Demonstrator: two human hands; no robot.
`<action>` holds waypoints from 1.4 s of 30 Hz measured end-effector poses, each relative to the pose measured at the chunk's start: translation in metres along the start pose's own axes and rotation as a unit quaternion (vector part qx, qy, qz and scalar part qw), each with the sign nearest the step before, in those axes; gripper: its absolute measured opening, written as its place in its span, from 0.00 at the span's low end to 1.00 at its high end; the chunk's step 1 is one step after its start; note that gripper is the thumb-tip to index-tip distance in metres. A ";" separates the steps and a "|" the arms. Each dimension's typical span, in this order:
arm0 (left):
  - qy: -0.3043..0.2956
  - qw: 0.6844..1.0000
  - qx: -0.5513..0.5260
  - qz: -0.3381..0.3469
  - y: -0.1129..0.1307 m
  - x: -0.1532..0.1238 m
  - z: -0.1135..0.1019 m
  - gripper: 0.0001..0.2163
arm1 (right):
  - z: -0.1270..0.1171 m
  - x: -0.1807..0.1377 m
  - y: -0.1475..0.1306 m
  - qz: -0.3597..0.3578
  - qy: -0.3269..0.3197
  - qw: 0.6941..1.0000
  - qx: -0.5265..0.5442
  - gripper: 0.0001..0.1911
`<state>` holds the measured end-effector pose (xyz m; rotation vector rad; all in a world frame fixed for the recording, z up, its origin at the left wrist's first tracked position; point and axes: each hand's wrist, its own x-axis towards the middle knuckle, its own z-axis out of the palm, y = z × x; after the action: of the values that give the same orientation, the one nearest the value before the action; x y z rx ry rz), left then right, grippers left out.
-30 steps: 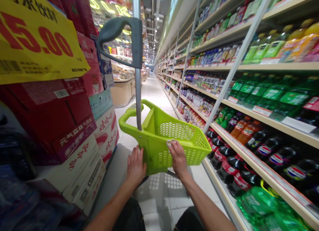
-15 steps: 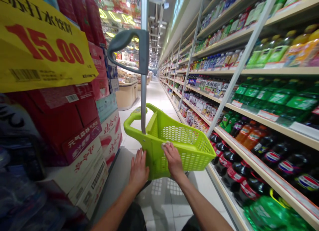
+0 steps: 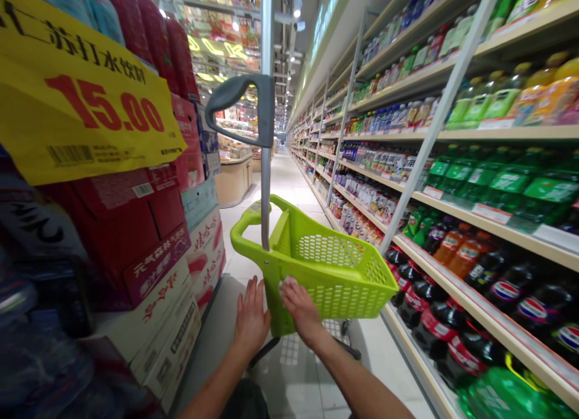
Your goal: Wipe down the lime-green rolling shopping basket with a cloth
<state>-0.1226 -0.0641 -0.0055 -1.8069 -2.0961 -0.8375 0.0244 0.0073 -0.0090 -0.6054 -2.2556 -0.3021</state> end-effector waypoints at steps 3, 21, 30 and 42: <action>-0.007 1.000 0.008 -0.016 -0.008 -0.001 -0.001 0.27 | 0.001 -0.002 -0.014 -0.030 -0.003 1.000 0.007 0.16; 0.114 0.992 0.052 0.024 -0.016 0.081 -0.074 0.24 | -0.029 0.102 -0.020 -0.073 0.123 0.990 -0.008 0.16; 0.049 0.991 0.112 0.051 -0.027 0.097 -0.084 0.27 | -0.107 0.240 0.006 -0.222 0.068 0.967 -0.104 0.16; 0.033 0.993 0.104 0.036 -0.021 0.094 -0.088 0.28 | -0.132 0.257 0.012 -0.228 0.063 0.958 -0.163 0.18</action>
<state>-0.1776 -0.0384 0.1103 -1.7103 -1.9832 -0.6253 -0.0400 0.0502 0.2698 -0.2080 -2.2159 -0.9283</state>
